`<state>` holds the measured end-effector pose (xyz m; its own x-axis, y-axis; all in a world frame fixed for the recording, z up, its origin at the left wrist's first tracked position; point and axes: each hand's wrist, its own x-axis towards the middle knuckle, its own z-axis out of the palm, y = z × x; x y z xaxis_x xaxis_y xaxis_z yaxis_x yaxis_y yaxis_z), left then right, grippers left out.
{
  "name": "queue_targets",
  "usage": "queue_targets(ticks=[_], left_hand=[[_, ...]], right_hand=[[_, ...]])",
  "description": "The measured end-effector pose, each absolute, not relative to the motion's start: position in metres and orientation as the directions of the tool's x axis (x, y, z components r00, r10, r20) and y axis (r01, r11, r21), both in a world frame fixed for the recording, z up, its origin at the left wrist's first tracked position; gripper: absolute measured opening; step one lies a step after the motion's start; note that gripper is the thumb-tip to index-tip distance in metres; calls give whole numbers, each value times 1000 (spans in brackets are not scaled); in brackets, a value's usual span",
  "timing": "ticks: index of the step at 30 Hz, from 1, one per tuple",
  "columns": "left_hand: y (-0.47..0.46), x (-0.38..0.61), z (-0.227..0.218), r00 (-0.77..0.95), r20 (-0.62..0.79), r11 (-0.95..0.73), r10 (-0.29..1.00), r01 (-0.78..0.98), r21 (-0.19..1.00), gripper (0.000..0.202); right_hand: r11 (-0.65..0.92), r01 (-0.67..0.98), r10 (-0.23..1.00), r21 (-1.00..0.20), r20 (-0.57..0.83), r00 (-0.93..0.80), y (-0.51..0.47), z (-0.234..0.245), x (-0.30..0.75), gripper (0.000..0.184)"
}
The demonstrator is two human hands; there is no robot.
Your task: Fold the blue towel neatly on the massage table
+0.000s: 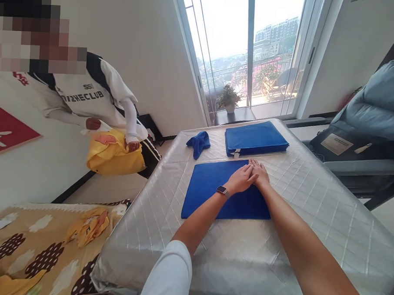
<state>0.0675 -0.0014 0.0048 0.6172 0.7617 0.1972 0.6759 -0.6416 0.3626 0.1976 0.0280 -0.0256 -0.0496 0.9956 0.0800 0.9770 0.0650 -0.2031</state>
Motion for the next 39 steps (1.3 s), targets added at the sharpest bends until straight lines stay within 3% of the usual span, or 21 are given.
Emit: queue_targets(ticks=[3, 5, 7, 13, 19, 24, 31, 37, 39], left_hand=[[25, 98, -4, 495, 200, -511, 846, 645, 568, 63], [34, 104, -9, 427, 199, -449, 882, 634, 629, 64], [38, 97, -14, 409, 174, -426, 896, 677, 600, 68], [44, 21, -20, 305, 103, -322, 947, 888, 327, 76], [37, -79, -17, 147, 84, -161, 986, 964, 210, 77], [27, -121, -23, 48, 104, -71, 993, 971, 229, 80], [27, -121, -26, 42, 129, -72, 991, 967, 245, 83], [27, -120, -24, 46, 120, -75, 992, 966, 247, 81], [27, -120, -24, 51, 129, -82, 990, 965, 249, 81]], right_hand=[[83, 981, 994, -174, 88, -68, 25, -26, 201, 63], [84, 983, 994, -166, 89, -70, 24, -26, 200, 62], [75, 983, 994, -166, 89, -61, 24, -25, 199, 61], [7, 980, 998, -197, 65, 6, 32, -22, 192, 63], [-1, 980, 998, -197, 60, 13, 34, -23, 192, 64], [-3, 986, 998, -167, 55, 12, 34, -23, 193, 64], [-13, 996, 999, -87, 50, 18, 32, -17, 189, 63], [18, 997, 950, 69, 309, -39, 6, -12, 186, 60], [42, 996, 956, 73, 286, -62, -4, -14, 189, 61]])
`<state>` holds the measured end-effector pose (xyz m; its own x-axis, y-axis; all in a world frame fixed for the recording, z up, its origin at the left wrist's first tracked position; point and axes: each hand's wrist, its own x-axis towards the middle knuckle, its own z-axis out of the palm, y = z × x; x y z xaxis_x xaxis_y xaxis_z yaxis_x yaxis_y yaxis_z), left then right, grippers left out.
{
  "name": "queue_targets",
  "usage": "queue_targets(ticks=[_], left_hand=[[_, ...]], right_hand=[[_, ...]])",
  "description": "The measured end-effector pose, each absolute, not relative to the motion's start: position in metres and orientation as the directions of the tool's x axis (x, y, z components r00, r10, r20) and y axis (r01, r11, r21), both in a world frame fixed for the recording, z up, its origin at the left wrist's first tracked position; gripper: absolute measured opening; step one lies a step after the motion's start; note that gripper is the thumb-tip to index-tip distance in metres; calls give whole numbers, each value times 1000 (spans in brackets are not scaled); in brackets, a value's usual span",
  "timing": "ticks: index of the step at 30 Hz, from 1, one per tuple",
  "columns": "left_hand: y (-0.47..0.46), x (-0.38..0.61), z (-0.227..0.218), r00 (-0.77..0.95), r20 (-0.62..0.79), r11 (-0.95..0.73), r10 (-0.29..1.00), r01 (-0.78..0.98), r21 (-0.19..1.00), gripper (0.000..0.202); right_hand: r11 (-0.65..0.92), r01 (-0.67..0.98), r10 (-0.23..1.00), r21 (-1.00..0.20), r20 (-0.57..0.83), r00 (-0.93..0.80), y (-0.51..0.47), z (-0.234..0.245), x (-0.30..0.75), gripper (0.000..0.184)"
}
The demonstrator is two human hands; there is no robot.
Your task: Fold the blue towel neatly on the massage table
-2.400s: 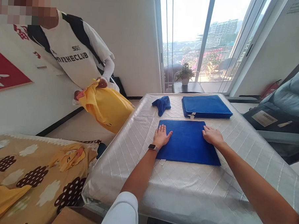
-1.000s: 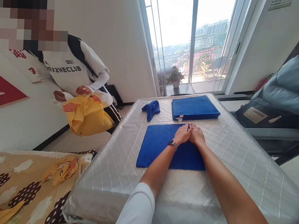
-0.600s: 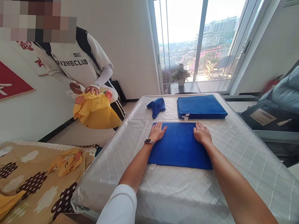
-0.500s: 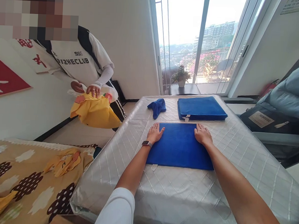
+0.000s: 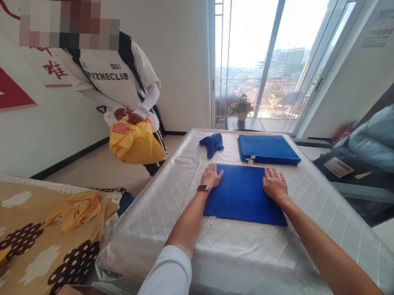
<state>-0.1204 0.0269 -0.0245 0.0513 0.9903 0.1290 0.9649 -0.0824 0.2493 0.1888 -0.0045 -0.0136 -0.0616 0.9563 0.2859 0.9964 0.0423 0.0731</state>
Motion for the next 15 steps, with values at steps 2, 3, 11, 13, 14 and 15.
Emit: queue_targets(ticks=[2, 3, 11, 13, 14, 15], left_hand=[[27, -121, -25, 53, 141, -88, 989, 964, 250, 80], [27, -121, -26, 51, 144, -86, 988, 965, 250, 80], [22, -118, -20, 6, 222, -64, 975, 964, 256, 68], [17, -118, -15, -35, 304, -41, 952, 970, 241, 62], [14, -118, -13, -49, 341, -33, 939, 972, 231, 60], [11, -117, -11, -59, 367, -26, 928, 974, 224, 58]], right_hand=[[48, 999, 985, 25, 164, -51, -13, -16, 192, 63], [46, 999, 994, -6, 98, -45, -17, -17, 193, 64], [16, 994, 1000, -109, -3, -17, -24, -21, 193, 69], [15, 992, 1000, -125, 4, -15, -25, -20, 192, 69], [13, 991, 1000, -133, 6, -13, -26, -20, 192, 69], [11, 990, 1000, -139, 6, -10, -26, -20, 191, 69]])
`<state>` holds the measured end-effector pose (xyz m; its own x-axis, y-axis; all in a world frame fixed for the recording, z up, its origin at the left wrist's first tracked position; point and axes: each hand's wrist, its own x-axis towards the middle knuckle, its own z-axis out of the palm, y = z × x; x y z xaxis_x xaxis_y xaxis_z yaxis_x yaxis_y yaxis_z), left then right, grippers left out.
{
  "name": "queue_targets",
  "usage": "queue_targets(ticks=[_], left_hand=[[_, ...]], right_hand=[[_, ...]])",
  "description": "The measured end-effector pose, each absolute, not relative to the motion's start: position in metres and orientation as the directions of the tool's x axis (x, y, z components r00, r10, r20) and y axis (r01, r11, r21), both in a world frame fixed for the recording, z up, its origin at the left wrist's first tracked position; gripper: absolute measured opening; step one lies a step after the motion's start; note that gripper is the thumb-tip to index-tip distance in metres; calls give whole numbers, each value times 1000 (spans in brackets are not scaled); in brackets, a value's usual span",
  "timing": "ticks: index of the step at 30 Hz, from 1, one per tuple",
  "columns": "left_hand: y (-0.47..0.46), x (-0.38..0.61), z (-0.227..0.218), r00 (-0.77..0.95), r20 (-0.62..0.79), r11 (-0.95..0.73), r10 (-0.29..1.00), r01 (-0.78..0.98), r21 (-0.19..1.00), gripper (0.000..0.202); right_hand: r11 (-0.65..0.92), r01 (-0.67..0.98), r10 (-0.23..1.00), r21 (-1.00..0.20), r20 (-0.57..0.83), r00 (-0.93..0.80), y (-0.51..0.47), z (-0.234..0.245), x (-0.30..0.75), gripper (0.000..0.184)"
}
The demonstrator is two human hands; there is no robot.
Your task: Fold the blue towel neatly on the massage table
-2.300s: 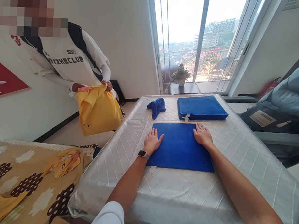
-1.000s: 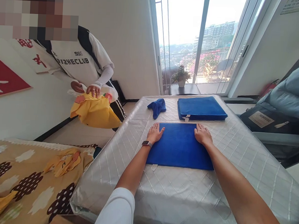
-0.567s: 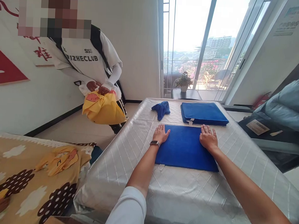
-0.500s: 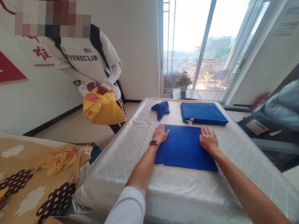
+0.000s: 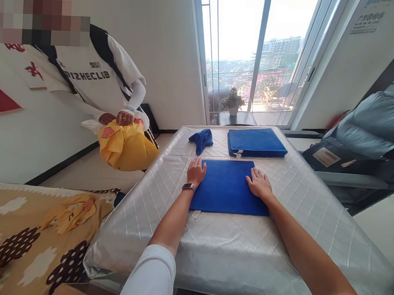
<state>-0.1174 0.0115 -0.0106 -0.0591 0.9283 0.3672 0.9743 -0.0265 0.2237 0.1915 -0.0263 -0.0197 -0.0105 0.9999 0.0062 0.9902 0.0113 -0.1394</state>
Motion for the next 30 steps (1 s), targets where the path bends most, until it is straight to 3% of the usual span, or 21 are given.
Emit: queue_targets(ticks=[4, 9, 12, 18, 24, 30], left_hand=[[4, -96, 1, -33, 361, -53, 932, 973, 225, 57], [-7, -4, 3, 357, 255, -411, 899, 888, 208, 64], [-9, 51, -9, 491, 169, -518, 855, 825, 227, 72], [-7, 60, -20, 461, 87, -467, 883, 846, 255, 77], [-11, -22, -18, 351, 46, -353, 935, 916, 192, 84], [-21, -118, -20, 130, 40, -134, 991, 982, 132, 84]], right_hand=[[5, 987, 1000, -161, 8, -4, -27, -19, 190, 70], [15, 985, 1000, -170, 26, -10, -27, -22, 190, 70], [40, 988, 999, -150, 42, -34, -28, -25, 193, 66], [48, 989, 998, -139, 54, -40, -28, -27, 193, 65], [22, 985, 999, -170, 35, -16, -25, -26, 191, 71], [24, 983, 999, -180, 27, -19, -24, -26, 192, 72]])
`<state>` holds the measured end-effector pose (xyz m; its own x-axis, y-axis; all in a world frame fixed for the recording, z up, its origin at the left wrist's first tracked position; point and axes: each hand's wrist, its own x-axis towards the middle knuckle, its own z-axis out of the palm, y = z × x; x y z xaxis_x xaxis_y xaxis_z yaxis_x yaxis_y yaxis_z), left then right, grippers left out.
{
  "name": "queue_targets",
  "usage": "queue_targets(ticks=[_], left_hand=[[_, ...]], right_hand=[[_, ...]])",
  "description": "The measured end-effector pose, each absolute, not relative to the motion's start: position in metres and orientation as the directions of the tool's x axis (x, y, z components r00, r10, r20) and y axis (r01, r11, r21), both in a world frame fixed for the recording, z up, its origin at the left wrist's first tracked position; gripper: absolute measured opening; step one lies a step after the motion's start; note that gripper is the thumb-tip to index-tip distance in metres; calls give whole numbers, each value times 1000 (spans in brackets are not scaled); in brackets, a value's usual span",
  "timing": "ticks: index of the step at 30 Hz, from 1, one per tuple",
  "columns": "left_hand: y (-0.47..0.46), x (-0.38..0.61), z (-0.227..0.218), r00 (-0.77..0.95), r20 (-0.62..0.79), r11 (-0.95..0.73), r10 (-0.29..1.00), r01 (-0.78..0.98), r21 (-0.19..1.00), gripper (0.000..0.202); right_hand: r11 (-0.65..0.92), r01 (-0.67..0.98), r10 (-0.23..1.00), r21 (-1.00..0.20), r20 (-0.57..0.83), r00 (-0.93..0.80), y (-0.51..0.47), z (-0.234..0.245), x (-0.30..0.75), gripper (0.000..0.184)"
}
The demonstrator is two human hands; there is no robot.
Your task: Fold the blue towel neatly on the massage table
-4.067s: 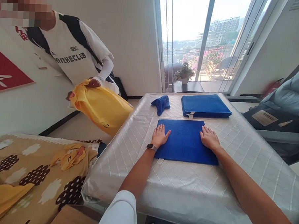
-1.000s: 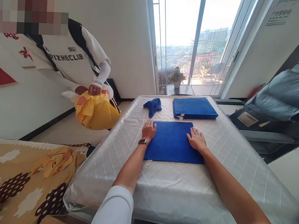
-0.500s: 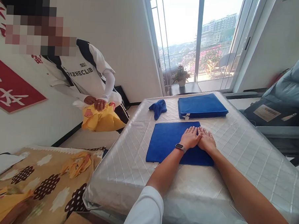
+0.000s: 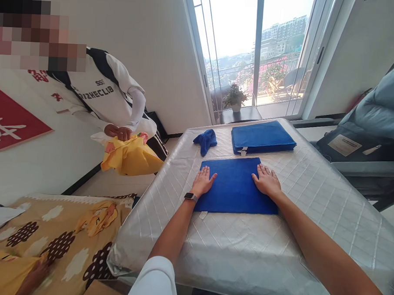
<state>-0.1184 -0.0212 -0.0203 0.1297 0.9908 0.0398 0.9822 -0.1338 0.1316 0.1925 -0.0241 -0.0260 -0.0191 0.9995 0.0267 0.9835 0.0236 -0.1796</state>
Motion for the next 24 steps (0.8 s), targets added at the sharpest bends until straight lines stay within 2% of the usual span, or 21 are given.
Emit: queue_targets(ticks=[3, 12, 15, 18, 20, 24], left_hand=[[-26, -139, -22, 83, 56, -90, 995, 986, 142, 84], [-28, -137, -19, 84, 64, -95, 994, 977, 193, 82], [-30, -137, -18, 83, 63, -94, 995, 976, 196, 83], [-30, -137, -17, 86, 68, -98, 994, 976, 195, 83], [-29, -137, -17, 92, 68, -104, 993, 976, 193, 83], [-28, -137, -16, 94, 73, -105, 993, 979, 172, 82]], right_hand=[[13, 984, 1000, -179, 18, -10, -22, -28, 194, 72], [-2, 991, 999, -137, 34, 6, -25, -21, 190, 70], [3, 996, 993, -86, 118, 7, -34, -13, 186, 66], [87, 996, 973, -31, 218, -78, -51, -7, 184, 63], [111, 993, 976, -28, 192, -103, -64, -8, 185, 63], [77, 995, 996, -63, 39, -75, -84, -18, 190, 67]])
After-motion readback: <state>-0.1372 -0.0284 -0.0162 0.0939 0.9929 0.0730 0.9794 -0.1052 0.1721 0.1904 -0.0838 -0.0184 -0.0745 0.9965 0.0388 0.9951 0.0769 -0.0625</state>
